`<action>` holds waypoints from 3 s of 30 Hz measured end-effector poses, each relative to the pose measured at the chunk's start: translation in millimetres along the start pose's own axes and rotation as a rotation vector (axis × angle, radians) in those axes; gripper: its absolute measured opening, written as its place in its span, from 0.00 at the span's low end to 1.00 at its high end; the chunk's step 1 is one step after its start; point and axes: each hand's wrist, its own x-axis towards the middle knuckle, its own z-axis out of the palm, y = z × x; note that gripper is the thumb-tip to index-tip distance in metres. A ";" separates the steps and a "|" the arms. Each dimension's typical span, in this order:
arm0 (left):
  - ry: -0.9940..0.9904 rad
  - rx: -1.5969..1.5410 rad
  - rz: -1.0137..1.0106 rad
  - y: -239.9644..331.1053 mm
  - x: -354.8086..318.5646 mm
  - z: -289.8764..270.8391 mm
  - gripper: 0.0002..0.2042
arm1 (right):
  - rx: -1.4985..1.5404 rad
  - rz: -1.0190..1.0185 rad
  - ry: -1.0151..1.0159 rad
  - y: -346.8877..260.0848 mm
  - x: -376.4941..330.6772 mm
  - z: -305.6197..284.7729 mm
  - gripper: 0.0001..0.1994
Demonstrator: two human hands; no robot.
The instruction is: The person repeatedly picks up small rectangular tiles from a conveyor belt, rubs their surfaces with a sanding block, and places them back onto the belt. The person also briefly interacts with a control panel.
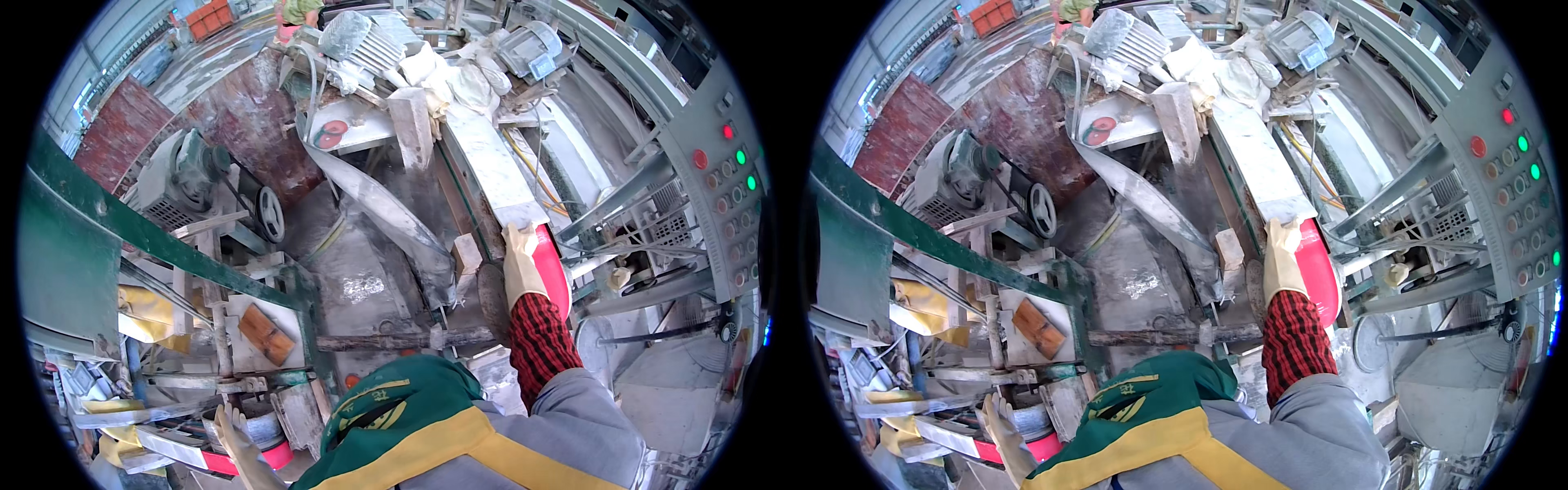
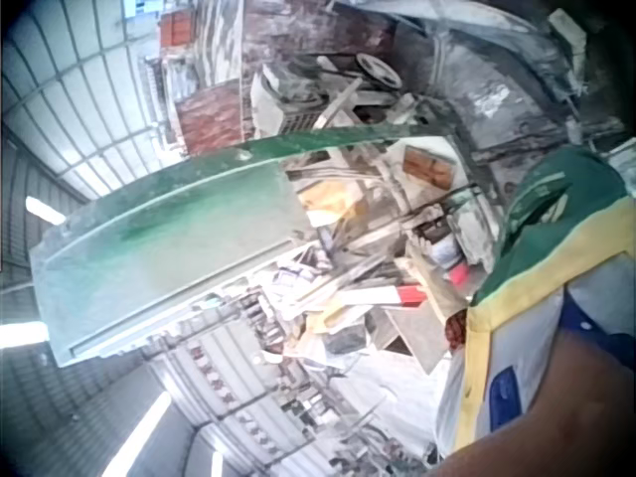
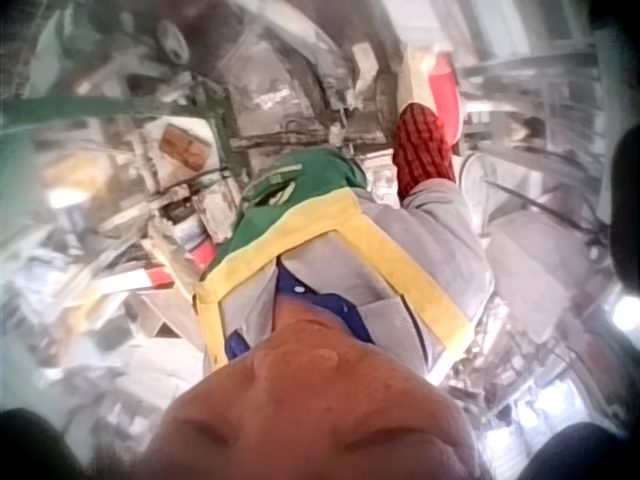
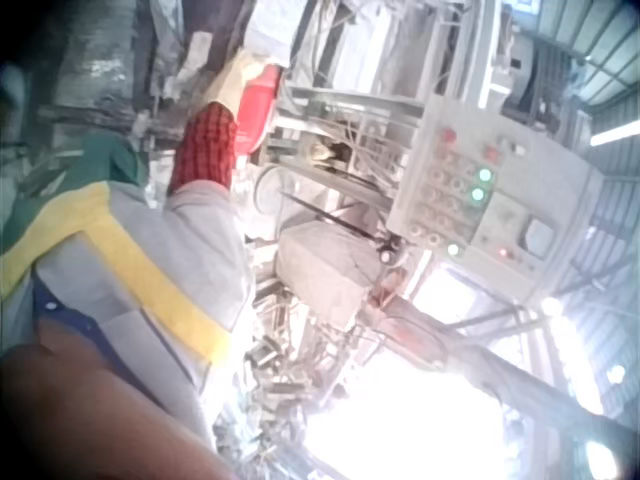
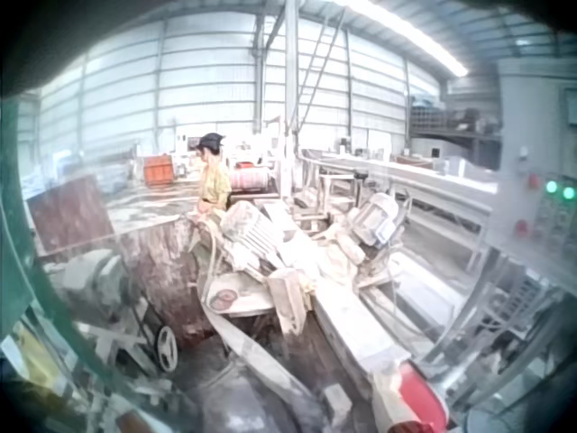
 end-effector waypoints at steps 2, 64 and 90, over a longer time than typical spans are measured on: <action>-0.002 -0.019 -0.015 -7.8 4.1 -0.4 0.25 | -0.035 -0.006 -0.058 23.6 31.3 -30.1 0.27; -0.207 0.336 0.616 -8.0 -62.5 113.2 0.41 | 0.369 -0.111 -2.069 -159.8 -525.5 80.8 0.28; -0.967 -0.013 -0.044 55.9 -107.0 242.9 0.17 | 0.457 -0.078 -1.532 -183.3 -372.3 -21.5 0.32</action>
